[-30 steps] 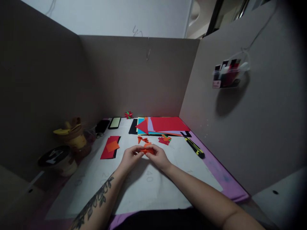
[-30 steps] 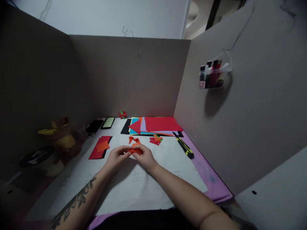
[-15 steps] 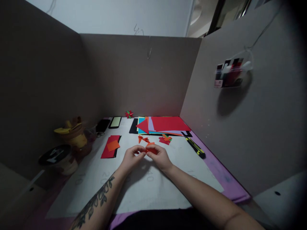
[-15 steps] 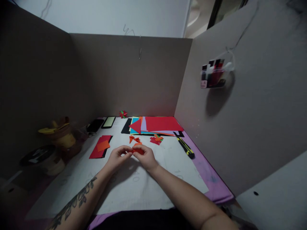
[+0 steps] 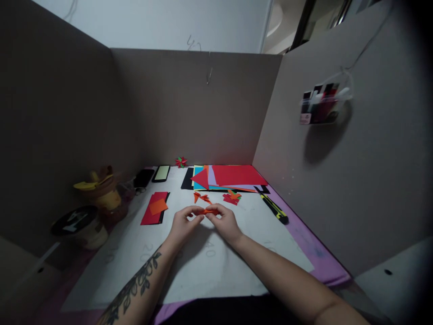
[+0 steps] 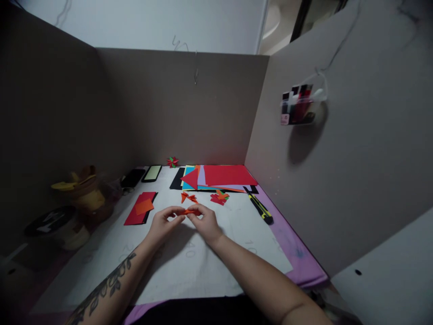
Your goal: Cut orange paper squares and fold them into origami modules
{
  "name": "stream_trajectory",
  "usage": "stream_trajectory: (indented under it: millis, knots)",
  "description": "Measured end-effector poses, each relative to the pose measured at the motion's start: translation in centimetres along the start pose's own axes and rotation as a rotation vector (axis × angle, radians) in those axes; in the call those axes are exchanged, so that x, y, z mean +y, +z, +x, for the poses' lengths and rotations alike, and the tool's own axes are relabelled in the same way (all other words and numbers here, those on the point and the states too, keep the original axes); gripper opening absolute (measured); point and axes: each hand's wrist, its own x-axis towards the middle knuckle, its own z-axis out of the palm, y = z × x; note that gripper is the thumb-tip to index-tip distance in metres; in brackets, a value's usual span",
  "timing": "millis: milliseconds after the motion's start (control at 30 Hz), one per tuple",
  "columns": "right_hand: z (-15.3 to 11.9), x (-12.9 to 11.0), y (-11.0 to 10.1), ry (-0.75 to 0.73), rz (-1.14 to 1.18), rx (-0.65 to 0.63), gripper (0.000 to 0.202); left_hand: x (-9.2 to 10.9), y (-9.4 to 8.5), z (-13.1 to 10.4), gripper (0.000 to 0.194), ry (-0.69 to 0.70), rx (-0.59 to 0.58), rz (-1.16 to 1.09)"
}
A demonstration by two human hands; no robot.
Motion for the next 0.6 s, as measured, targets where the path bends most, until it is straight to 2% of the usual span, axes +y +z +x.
stream_trajectory:
  millis: [233, 467, 600]
  knots:
    - [0.04, 0.08, -0.14, -0.048, -0.008, -0.022, 0.012, -0.21, 0.21, -0.09, 0.016, -0.004, -0.008, 0.035]
    - [0.1, 0.46, -0.13, 0.025, -0.001, -0.057, 0.015, -0.49, 0.36, -0.47, 0.013, 0.097, 0.021, 0.186]
    - [0.21, 0.69, -0.14, 0.013, -0.028, -0.031, 0.013, -0.57, 0.56, -0.69, 0.011, 0.143, 0.044, 0.224]
